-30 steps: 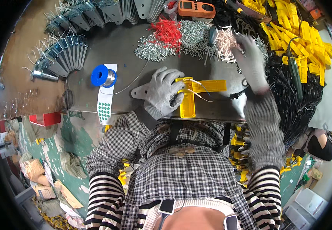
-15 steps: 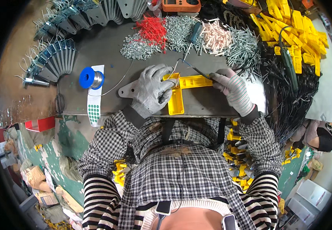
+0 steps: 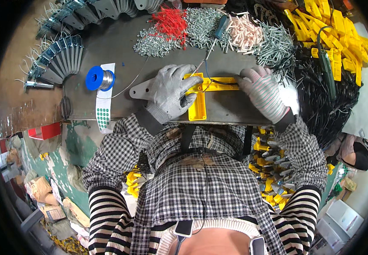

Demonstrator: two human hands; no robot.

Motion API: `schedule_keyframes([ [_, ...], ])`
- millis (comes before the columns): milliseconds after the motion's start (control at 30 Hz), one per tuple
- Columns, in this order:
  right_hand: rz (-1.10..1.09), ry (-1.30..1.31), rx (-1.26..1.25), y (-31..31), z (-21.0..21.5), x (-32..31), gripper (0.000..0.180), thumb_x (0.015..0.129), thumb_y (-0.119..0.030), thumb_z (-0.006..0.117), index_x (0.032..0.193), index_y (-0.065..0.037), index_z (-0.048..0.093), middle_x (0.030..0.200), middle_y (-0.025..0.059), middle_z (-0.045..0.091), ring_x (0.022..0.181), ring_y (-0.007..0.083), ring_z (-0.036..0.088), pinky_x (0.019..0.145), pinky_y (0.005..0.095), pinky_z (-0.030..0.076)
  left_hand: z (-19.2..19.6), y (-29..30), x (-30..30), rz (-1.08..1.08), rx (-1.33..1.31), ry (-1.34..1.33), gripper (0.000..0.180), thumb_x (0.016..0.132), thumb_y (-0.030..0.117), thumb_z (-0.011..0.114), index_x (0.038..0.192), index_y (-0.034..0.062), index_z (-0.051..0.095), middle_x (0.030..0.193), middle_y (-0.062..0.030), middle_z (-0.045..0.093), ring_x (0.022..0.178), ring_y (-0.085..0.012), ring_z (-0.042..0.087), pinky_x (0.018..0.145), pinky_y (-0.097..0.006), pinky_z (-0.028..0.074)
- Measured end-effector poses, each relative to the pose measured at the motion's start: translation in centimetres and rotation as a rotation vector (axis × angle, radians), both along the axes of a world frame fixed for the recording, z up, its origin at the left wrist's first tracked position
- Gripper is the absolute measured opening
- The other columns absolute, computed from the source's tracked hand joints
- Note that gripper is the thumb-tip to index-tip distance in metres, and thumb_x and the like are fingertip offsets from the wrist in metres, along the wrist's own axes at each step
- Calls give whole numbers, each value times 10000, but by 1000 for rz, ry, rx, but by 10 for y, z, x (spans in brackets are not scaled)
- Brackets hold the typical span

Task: The person assembles heating tools by fitting metal components into plastic handles, driving screws into the casings using an electric screwdriver, and soldering and arranging internal wiring with a soldering iron.

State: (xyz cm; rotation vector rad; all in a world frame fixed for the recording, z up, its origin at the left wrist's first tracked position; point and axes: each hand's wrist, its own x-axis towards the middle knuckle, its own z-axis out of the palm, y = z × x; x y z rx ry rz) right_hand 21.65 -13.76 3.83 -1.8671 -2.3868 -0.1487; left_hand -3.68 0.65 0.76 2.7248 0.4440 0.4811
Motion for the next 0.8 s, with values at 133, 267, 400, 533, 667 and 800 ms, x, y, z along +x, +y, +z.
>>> schedule_keyframes([
  [133, -19, 285, 38, 25, -9, -54, 144, 793, -142, 609, 907, -65, 653, 913, 76, 578, 886, 258, 585, 783, 387, 481, -10, 1, -4, 83, -317, -162, 684, 733, 226, 718, 1335, 47, 449, 1353, -119, 510, 1229, -324, 489, 1067, -444, 347],
  [267, -118, 588, -93, 35, -12, -57, 188, 793, -174, 663, 914, -35, 629, 871, 134, 605, 847, 340, 618, 737, 438, 500, 26, 26, 15, -63, -575, -110, 697, 740, 294, 728, 1338, 74, 445, 1304, -139, 530, 1237, -306, 484, 1130, -466, 267],
  [400, -241, 613, -47, 38, -15, -56, 241, 738, -217, 739, 858, -43, 622, 873, 141, 623, 820, 345, 623, 723, 436, 499, 41, -10, 6, -227, -14, 44, 574, 781, 458, 658, 1219, 99, 562, 1182, -127, 565, 1187, -294, 506, 1125, -524, 246],
  [533, -267, 659, -60, 42, -21, -58, 230, 729, -205, 753, 824, -46, 615, 846, 131, 626, 800, 339, 622, 709, 430, 500, 33, -45, -12, -179, 118, 243, 661, 775, 487, 660, 1280, 78, 539, 1162, -113, 550, 1185, -291, 487, 1140, -527, 222],
  [667, -287, 660, -98, 43, -19, -60, 230, 726, -200, 754, 815, -48, 605, 834, 128, 619, 794, 330, 624, 700, 427, 502, 18, -57, -20, -114, 124, 267, 698, 752, 438, 672, 1306, 42, 515, 1203, -127, 529, 1220, -287, 457, 1144, -527, 216],
  [800, -268, 589, -54, 42, -25, -60, 231, 758, -206, 727, 893, -65, 602, 852, 121, 606, 783, 316, 626, 686, 415, 512, 12, -69, -26, -52, 116, 224, 703, 751, 415, 672, 1302, 10, 507, 1242, -150, 501, 1263, -306, 415, 1143, -532, 221],
])
